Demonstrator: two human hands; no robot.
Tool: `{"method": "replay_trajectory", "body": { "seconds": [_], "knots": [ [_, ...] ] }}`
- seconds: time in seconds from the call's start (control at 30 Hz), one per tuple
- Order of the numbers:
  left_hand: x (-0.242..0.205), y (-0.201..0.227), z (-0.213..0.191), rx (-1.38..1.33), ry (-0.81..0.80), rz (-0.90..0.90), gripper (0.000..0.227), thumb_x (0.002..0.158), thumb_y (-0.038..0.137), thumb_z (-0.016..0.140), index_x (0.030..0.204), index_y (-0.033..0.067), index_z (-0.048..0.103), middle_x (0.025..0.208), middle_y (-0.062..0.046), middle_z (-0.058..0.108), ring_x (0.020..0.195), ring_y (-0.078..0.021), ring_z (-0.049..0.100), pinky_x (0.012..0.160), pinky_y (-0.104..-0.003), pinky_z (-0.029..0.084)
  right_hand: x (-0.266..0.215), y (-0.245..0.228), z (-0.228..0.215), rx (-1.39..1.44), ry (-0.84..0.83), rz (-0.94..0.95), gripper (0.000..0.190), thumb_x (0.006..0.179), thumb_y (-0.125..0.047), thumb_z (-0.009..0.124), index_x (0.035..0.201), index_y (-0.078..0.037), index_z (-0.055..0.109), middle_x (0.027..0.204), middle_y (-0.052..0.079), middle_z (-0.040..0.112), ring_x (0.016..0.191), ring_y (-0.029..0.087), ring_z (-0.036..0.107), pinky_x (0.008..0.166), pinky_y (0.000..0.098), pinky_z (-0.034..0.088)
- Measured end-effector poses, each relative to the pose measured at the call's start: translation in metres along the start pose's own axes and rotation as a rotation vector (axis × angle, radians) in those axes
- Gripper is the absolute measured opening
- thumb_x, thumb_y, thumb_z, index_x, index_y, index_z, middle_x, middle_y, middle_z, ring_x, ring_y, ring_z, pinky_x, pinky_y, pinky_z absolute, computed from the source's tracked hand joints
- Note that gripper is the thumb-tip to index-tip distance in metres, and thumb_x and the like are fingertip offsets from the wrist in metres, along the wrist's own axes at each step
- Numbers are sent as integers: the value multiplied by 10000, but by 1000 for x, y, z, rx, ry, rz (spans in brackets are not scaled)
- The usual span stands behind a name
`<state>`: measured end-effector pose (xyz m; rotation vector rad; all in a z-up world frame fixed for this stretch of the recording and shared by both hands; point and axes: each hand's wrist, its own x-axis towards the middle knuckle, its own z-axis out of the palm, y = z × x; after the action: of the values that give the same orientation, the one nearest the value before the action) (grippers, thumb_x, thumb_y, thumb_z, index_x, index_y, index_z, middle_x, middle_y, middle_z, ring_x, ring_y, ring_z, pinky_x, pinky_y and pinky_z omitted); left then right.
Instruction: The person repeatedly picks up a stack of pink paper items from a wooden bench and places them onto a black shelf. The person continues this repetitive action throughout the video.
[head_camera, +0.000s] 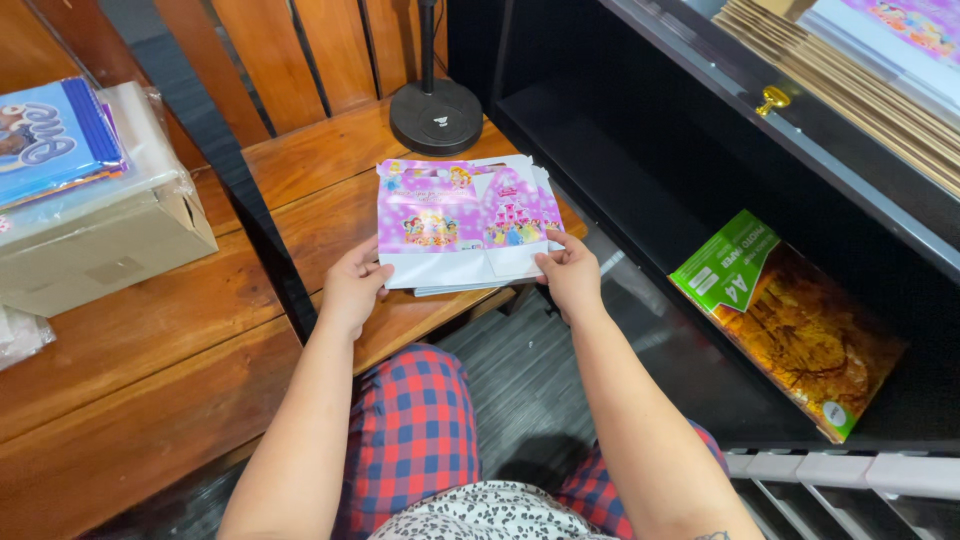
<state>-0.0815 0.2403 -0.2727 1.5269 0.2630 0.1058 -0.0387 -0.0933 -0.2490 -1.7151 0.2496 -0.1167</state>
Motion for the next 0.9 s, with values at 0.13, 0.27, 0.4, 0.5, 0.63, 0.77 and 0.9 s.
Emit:
{"method": "replay_trajectory", "body": {
  "seconds": [0.13,0.27,0.4,0.5,0.63,0.77,0.9],
  "knots": [
    [3,3,-5,-6,-5,9,602,954,19,701,1526,114,541,974,-118,710,763,-126,620,667,-238,613,-10,-22,-3,32,8,-30,463,920,20,703,1371,-64,640,831,105,678,565,176,700,550,236,617],
    [-20,49,-12,-10,1,61,595,939,8,709,1507,119,572,878,-128,698,687,-166,631,617,-263,615,-33,-72,-11,139,-37,-67,447,908,43,695,1344,-50,664,795,115,680,561,159,690,549,231,631],
    [-36,95,-13,-62,-16,132,578,945,10,696,1501,111,573,818,-104,673,651,-162,645,576,-231,602,-61,-134,-36,234,-37,-142,451,899,67,684,1337,-39,668,794,97,680,579,142,687,580,241,649],
    [-61,148,5,-75,-80,198,580,945,4,686,1505,99,568,791,-108,664,632,-170,656,552,-252,612,-80,-178,-67,248,-10,-236,464,897,78,676,1349,-24,651,794,88,662,591,137,686,572,240,649],
    [-53,167,35,-102,-158,305,571,933,-7,702,1482,90,581,779,-119,674,619,-181,680,550,-257,621,-100,-222,-109,250,68,-310,451,889,92,680,1324,-28,671,784,103,672,586,150,691,568,246,659],
    [-62,203,76,-184,-265,346,594,914,-2,725,1482,73,568,800,-108,679,619,-159,678,540,-248,629,-110,-247,-155,306,134,-397,459,901,86,679,1345,-27,648,811,80,671,591,129,697,574,201,659],
    [-67,231,125,-249,-381,405,598,917,9,734,1484,46,546,839,-133,704,661,-187,718,579,-275,651,-116,-256,-201,354,198,-428,441,917,82,677,1343,-27,644,814,62,681,589,124,710,584,174,665]
  ]
}}
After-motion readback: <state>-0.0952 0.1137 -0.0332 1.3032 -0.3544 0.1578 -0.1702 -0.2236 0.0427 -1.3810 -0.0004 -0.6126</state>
